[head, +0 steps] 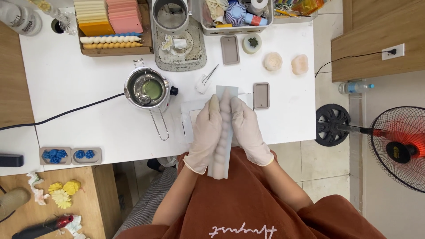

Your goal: Removing a spiral-shaped wax candle from a silicone mold and cleaning it with tweezers.

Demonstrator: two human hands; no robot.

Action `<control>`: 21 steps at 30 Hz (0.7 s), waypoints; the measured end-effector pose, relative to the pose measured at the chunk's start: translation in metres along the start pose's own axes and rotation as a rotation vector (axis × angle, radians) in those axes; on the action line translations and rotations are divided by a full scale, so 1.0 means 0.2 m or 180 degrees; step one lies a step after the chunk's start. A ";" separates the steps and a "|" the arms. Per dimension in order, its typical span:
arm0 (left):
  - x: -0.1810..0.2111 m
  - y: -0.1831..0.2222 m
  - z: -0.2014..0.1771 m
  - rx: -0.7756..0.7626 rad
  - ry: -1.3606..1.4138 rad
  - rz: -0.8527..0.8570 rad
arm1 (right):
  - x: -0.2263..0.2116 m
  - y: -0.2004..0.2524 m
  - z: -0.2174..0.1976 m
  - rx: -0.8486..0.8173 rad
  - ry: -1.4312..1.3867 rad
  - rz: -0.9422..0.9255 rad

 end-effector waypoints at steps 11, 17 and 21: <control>-0.14 -0.10 0.06 -0.0161 0.1340 -0.0875 | -0.31 -0.02 -0.02 -0.0385 0.0109 0.0957; -0.05 -0.13 -0.01 0.0191 0.2094 -0.0588 | -0.36 0.09 -0.03 -0.0703 0.0775 0.0348; -0.02 -0.11 -0.02 0.0141 0.2251 -0.0339 | -0.41 0.12 -0.02 -0.0539 0.0897 0.0101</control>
Point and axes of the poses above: each hand's wrist, its own y-axis away from the middle knuckle, its own z-axis out of the palm, x = y × z, the point moved 2 cm from there along -y, towards the middle knuckle, and after that the axes turned 14 degrees about x, right-handed, at the moved point
